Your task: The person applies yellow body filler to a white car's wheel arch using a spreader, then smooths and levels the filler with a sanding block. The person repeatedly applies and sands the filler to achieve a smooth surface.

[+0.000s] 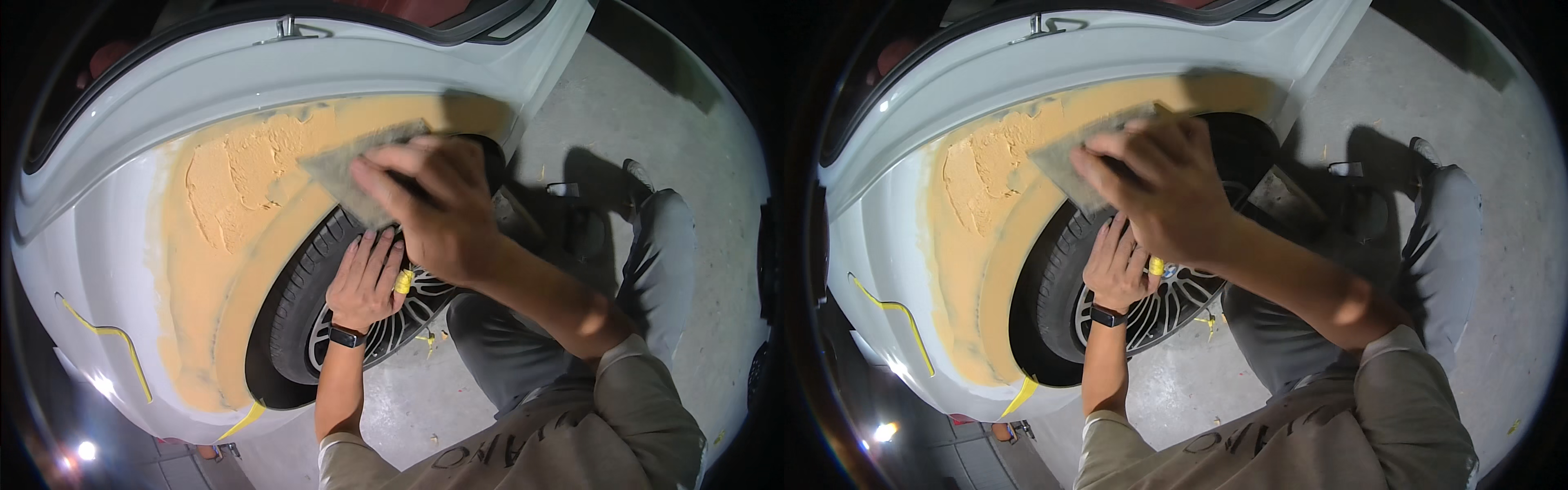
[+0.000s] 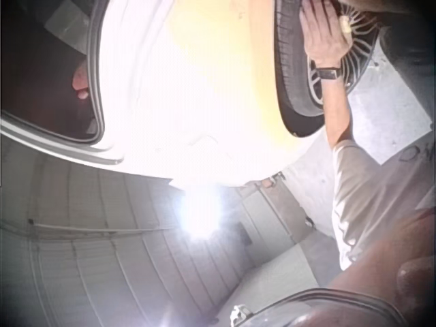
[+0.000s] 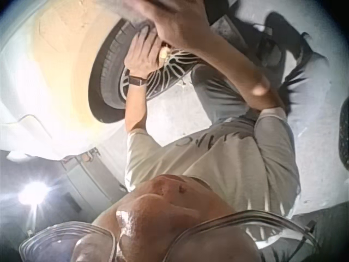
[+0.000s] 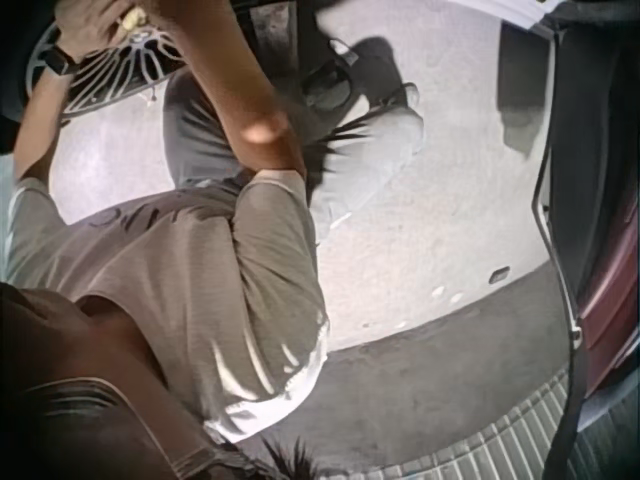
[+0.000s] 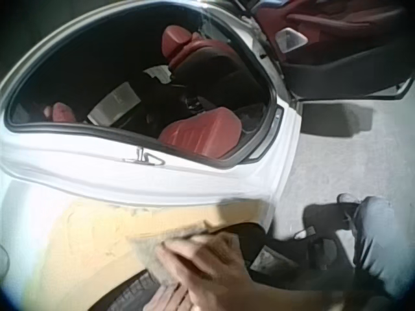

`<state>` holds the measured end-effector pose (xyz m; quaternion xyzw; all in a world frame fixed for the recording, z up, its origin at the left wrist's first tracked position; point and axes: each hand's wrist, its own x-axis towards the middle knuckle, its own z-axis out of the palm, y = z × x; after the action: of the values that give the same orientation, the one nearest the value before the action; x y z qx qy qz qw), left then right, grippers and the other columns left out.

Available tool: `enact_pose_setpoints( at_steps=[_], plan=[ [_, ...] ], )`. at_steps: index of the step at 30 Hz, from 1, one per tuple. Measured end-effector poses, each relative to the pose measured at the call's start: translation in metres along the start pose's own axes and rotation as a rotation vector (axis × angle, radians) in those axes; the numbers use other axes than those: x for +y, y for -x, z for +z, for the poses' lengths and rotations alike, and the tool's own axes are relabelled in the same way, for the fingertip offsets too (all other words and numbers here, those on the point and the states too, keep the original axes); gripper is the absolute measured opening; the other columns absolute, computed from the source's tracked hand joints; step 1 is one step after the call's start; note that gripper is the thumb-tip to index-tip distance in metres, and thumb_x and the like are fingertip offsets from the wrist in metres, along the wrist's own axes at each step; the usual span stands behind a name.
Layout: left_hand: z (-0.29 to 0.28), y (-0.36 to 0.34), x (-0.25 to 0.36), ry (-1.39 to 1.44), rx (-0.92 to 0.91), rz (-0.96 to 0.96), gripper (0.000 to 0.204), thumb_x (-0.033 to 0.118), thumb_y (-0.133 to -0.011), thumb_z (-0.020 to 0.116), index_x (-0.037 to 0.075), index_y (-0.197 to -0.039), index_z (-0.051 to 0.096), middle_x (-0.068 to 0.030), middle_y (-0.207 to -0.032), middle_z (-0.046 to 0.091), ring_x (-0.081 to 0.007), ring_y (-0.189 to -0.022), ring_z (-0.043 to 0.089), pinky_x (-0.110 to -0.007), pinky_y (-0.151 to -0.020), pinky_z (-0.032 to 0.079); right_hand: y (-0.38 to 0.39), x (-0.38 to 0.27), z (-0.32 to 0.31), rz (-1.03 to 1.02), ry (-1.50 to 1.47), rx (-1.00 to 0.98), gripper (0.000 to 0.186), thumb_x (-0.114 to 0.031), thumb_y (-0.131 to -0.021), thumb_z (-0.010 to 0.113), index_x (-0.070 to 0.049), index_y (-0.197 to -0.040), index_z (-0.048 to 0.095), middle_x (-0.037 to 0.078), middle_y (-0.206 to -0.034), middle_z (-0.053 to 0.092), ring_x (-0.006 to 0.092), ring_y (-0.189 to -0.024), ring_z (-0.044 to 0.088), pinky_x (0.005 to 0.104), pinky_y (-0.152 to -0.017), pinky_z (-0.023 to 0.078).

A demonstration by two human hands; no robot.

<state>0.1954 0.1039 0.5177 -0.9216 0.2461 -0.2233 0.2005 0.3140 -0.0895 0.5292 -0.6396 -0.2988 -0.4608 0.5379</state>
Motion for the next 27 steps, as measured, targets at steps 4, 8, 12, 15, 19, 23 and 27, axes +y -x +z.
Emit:
enact_pose_setpoints(
  at_steps=[4, 8, 12, 15, 19, 23, 27],
  plan=[
    [0.0, -0.004, 0.001, 0.008, 0.008, -0.007, 0.041, 0.03, -0.094, 0.055, 0.01, -0.123, 0.078, -0.0098, -0.132, 0.073, -0.0299, -0.131, 0.066, -0.044, -0.113, 0.05, 0.0, 0.015, 0.028, -0.041, 0.038, 0.088, 0.036, -0.007, -0.085, 0.072, -0.009, -0.12, 0.079, 0.002, -0.127, 0.068, 0.0233, -0.108, 0.06, 0.0402, -0.097, 0.045],
    [-0.002, -0.006, -0.001, 0.027, 0.011, -0.013, 0.041, 0.031, -0.094, 0.058, 0.01, -0.123, 0.077, -0.0114, -0.131, 0.073, -0.0347, -0.129, 0.067, -0.05, -0.109, 0.052, 0.02, 0.023, 0.035, -0.117, 0.032, 0.005, 0.038, -0.017, -0.086, 0.071, -0.012, -0.123, 0.076, -0.002, -0.128, 0.065, 0.0215, -0.118, 0.057, 0.0446, -0.099, 0.041],
    [0.003, 0.0, -0.001, 0.084, 0.072, -0.025, 0.04, 0.029, -0.098, 0.056, 0.008, -0.127, 0.075, -0.0103, -0.137, 0.071, -0.0338, -0.133, 0.063, -0.053, -0.11, 0.05, 0.018, 0.055, -0.015, -0.148, 0.006, -0.098, 0.032, -0.011, -0.089, 0.069, -0.013, -0.12, 0.076, -0.001, -0.12, 0.068, 0.022, -0.111, 0.063, 0.043, -0.097, 0.045],
    [0.03, 0.011, 0.031, 0.282, 0.228, -0.089, 0.037, 0.02, -0.092, 0.065, 0.004, -0.123, 0.076, -0.0123, -0.124, 0.075, -0.0328, -0.116, 0.068, -0.048, -0.102, 0.052, 0.004, 0.075, -0.08, 0.067, 0.011, -0.045, 0.033, 0.002, -0.093, 0.063, -0.006, -0.123, 0.075, 0.009, -0.114, 0.075, 0.0241, -0.1, 0.069, 0.0348, -0.09, 0.052],
    [0.106, 0.03, 0.142, 1.103, -0.092, -0.746, 0.047, 0.003, -0.091, 0.071, -0.002, -0.138, 0.064, -0.0157, -0.105, 0.076, -0.0248, -0.084, 0.074, -0.037, -0.077, 0.059, -0.003, 0.072, -0.162, 0.65, 0.005, -0.058, 0.028, -0.004, -0.103, 0.064, 0.001, -0.129, 0.072, -0.002, -0.1, 0.07, 0.0087, -0.086, 0.057, 0.0268, -0.08, 0.049],
    [0.198, 0.027, 0.222, 2.128, -0.111, -1.341, 0.042, 0.011, -0.102, 0.065, 0.0, -0.141, 0.057, -0.0144, -0.113, 0.076, -0.0217, -0.087, 0.073, -0.036, -0.08, 0.061, 0.001, 0.059, -0.202, 0.808, 0.021, -0.136, 0.023, -0.007, -0.102, 0.063, 0.0, -0.12, 0.075, 0.005, -0.1, 0.077, 0.0127, -0.09, 0.067, 0.0305, -0.088, 0.053],
    [0.299, 0.004, 0.239, 2.223, -0.169, -1.903, 0.034, 0.026, -0.106, 0.061, 0.002, -0.13, 0.065, -0.0123, -0.111, 0.076, -0.0212, -0.09, 0.072, -0.038, -0.083, 0.06, 0.007, 0.06, -0.22, 0.989, -0.45, -0.132, 0.023, -0.005, -0.103, 0.066, 0.004, -0.124, 0.072, 0.009, -0.111, 0.077, 0.0135, -0.098, 0.069, 0.0307, -0.09, 0.056]
  ],
)
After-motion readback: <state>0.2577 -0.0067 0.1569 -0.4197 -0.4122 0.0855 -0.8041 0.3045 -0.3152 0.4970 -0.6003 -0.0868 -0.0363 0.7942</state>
